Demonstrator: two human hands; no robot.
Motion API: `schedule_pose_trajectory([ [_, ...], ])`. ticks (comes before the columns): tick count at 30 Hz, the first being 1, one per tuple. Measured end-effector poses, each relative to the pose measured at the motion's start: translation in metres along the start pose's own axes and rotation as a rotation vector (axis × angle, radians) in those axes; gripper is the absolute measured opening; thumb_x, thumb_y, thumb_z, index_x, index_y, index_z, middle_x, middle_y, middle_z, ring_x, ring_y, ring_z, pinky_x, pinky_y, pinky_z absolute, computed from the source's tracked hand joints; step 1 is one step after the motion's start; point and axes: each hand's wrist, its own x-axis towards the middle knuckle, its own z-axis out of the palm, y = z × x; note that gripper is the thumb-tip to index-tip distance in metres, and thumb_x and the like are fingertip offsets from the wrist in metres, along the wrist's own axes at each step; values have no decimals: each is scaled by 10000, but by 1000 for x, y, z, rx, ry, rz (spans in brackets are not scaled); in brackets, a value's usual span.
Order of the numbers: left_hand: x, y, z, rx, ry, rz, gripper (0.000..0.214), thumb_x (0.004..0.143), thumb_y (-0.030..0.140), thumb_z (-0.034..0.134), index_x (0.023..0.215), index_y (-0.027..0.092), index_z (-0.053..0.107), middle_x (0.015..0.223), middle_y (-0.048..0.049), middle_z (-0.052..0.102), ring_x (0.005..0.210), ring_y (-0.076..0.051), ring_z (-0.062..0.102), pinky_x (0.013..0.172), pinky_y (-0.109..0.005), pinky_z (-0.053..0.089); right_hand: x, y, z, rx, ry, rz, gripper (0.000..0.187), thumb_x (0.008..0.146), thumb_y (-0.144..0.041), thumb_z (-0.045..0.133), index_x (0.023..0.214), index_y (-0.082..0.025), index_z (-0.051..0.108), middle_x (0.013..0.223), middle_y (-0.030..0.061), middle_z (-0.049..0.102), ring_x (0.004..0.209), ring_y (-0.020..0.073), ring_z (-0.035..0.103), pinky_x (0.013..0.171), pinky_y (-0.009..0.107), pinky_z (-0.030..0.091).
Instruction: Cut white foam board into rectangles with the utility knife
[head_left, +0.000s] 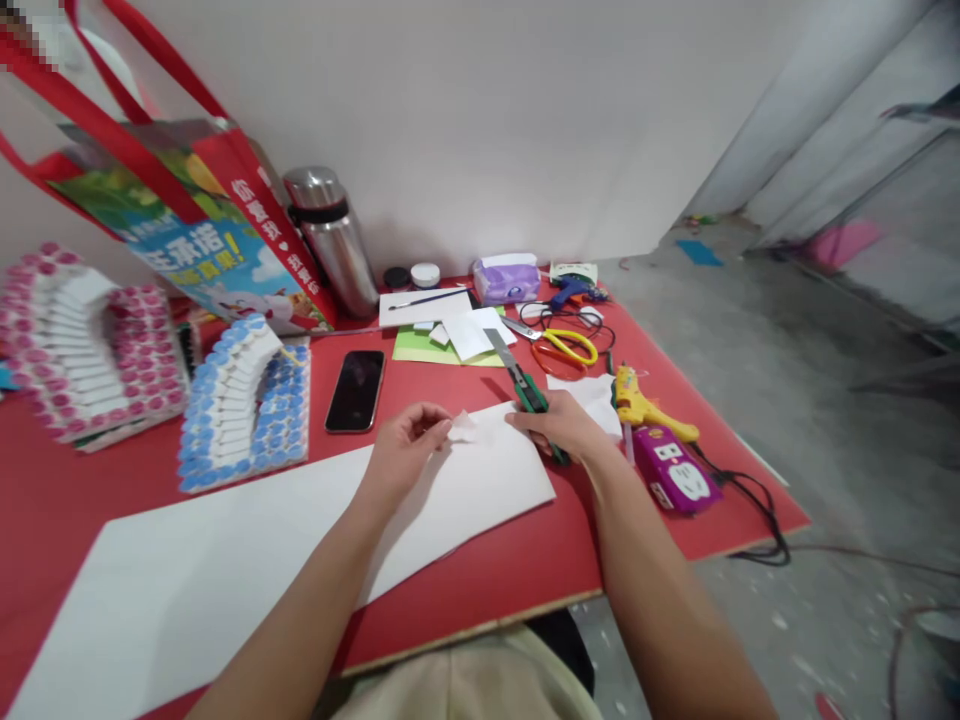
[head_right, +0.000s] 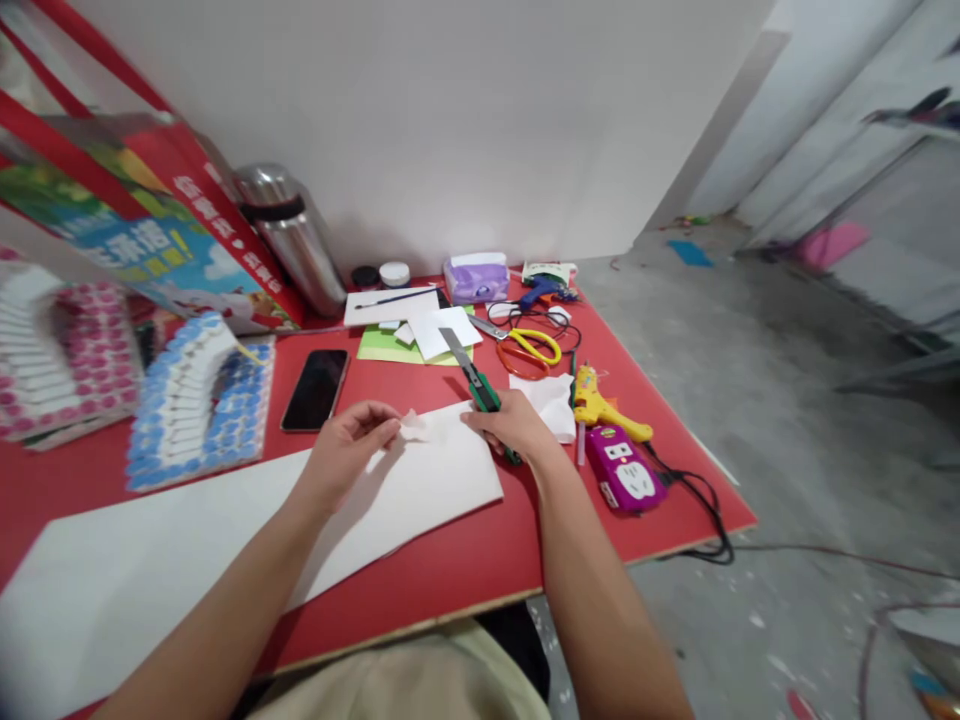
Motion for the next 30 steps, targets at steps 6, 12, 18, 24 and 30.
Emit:
schedule_pose_trajectory([
  [6,4,6,12,-465,-56,-277,261,687,258,855,832,141,672,741,-14,653,646,-83,577,650,-193,481,2,5,2,26,119,-69,257,735,-373,754,799,-202,574,402,-86,476,327,98,395,334,217,310],
  [12,12,1,19,-625,-48,-409,288,642,191,886,806,109,664,661,0,592,592,-61,541,510,-139,421,-8,-9,8,274,200,-114,299,702,-359,782,802,-198,551,443,-92,448,363,71,378,347,192,293],
  [18,12,-4,29,-622,-77,-379,315,627,246,902,793,109,672,630,11,588,530,-53,508,482,-157,408,-13,-15,33,248,27,-62,434,683,-408,817,989,-150,647,463,-82,489,373,72,392,354,191,331],
  [24,10,-8,35,-581,-78,-336,390,578,318,929,780,132,651,615,16,603,515,-62,513,487,-176,423,-11,-11,39,136,16,-92,338,713,-395,780,926,-164,655,424,-84,481,352,81,402,358,195,336],
  [30,9,-12,41,-538,-9,-238,363,601,311,902,803,149,647,613,30,597,513,-64,503,480,-180,411,-13,-11,39,113,-1,-97,321,715,-431,778,847,-183,622,446,-80,492,357,73,398,348,184,311],
])
